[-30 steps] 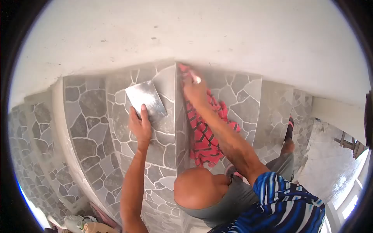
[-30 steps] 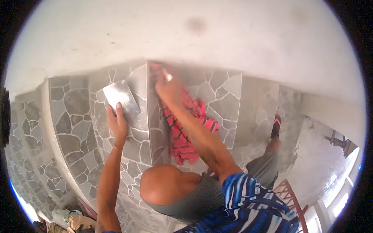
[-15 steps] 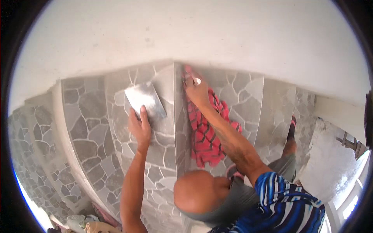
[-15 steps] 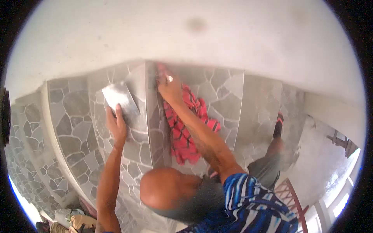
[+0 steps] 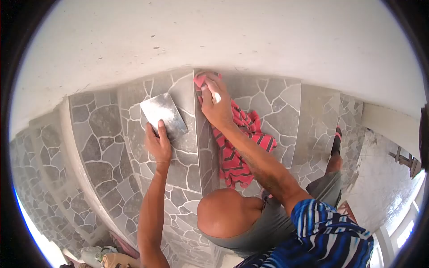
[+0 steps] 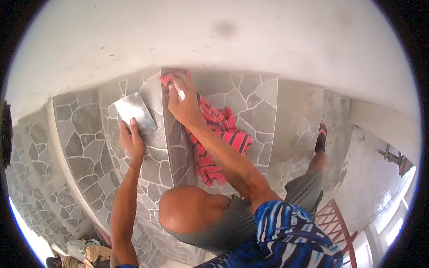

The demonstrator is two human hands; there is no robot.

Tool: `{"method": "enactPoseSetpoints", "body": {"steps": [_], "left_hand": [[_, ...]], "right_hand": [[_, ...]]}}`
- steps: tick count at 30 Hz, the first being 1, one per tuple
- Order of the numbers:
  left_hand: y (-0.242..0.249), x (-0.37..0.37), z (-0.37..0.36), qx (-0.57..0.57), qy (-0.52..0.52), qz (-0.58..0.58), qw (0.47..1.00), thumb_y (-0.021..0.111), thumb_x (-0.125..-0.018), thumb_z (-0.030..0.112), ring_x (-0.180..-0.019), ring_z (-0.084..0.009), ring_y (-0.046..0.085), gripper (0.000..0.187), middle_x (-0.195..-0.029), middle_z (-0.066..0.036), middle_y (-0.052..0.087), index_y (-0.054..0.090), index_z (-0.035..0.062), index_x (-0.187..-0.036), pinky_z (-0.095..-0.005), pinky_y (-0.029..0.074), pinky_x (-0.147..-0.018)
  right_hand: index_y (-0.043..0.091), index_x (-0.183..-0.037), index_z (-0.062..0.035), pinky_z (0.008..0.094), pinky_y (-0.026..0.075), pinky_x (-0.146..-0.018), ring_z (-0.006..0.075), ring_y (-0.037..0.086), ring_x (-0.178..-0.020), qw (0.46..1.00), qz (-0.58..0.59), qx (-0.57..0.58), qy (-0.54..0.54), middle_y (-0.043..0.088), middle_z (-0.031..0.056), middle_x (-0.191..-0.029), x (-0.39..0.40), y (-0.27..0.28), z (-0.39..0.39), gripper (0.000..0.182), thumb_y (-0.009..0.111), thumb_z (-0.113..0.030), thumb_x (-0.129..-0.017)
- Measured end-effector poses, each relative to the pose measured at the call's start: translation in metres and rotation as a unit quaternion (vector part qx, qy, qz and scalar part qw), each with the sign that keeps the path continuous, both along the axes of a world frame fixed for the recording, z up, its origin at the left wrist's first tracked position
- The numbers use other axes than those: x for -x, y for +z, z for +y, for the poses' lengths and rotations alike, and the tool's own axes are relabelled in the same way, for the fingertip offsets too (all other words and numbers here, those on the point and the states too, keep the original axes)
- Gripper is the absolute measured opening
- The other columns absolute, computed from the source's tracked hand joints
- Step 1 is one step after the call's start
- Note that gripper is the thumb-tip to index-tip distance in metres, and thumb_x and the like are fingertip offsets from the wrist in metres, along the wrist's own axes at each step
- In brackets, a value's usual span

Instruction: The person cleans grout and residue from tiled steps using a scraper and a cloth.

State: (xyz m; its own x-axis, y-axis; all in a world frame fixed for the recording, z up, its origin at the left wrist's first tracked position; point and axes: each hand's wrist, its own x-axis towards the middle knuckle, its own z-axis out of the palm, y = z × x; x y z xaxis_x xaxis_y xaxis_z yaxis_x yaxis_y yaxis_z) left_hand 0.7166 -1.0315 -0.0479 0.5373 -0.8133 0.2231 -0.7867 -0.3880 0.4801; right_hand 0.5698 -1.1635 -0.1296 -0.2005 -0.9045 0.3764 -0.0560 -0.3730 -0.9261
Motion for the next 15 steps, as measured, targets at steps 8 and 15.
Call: {"method": "enactPoseSetpoints", "body": {"steps": [8,15], "left_hand": [[-0.001,0.001,-0.001,0.009,0.004,0.006,1.0,0.059,-0.098,0.032,-0.057,-0.0196,0.036,0.039,-0.063,-0.01,0.041,0.046,-0.0003,-0.08,-0.0352,0.034,-0.053],[-0.004,0.001,0.0,0.016,0.003,-0.019,1.0,0.059,-0.098,0.034,-0.058,-0.0219,0.038,0.041,-0.064,-0.013,0.043,0.047,-0.0006,-0.08,-0.0371,0.035,-0.055]], "right_hand": [[0.064,-0.106,0.0011,0.0414,0.047,-0.09,0.0362,0.059,-0.106,0.989,-0.061,-0.1,0.089,0.064,0.0183,-0.11,0.001,0.019,0.0,0.019,0.058,-0.007,-0.089],[0.066,-0.109,-0.0037,0.0409,0.048,-0.09,0.0314,0.061,-0.106,0.953,-0.158,-0.203,0.162,0.065,0.0164,-0.113,0.009,0.021,0.007,0.023,0.056,-0.003,-0.088]]}}
